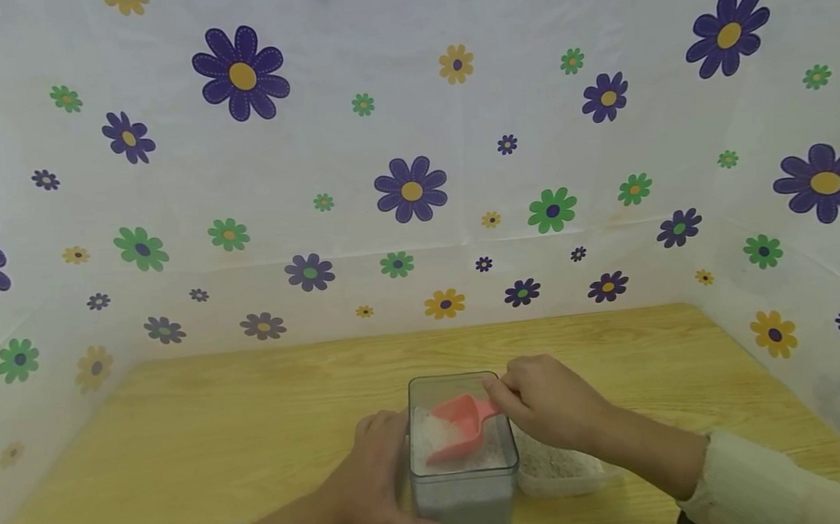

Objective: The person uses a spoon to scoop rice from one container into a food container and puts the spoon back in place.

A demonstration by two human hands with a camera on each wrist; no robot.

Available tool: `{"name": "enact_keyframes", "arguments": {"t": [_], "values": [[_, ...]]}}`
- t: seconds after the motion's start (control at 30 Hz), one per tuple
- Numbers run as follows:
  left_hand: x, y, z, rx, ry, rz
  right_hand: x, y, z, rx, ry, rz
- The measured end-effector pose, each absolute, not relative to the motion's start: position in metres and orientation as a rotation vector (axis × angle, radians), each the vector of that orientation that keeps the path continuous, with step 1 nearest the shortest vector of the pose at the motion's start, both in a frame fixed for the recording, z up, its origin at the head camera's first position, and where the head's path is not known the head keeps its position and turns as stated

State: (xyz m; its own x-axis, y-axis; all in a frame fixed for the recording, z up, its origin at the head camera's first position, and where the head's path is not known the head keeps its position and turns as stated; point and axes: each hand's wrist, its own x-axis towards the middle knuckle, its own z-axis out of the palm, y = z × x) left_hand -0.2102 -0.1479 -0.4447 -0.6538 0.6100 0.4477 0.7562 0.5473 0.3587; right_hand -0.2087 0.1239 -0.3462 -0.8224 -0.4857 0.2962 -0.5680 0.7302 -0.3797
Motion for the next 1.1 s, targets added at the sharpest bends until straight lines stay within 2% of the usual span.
{"name": "enact_keyframes", "arguments": {"t": [0.3, 0.6, 1.1], "values": [[-0.208, -0.147, -0.443, -1.112, -2.581, -0.826, -0.205, 0.130, -0.348, 0.850, -2.760, 0.762], [-0.207, -0.148, -0.441, -1.109, -2.581, -0.848, -0.202, 0.147, -0.350, 1.083, -2.700, 0.428], [-0.207, -0.147, -0.441, -1.125, -2.548, -0.813, -0.200, 0.161, -0.355, 1.205, -2.528, 0.199]]}}
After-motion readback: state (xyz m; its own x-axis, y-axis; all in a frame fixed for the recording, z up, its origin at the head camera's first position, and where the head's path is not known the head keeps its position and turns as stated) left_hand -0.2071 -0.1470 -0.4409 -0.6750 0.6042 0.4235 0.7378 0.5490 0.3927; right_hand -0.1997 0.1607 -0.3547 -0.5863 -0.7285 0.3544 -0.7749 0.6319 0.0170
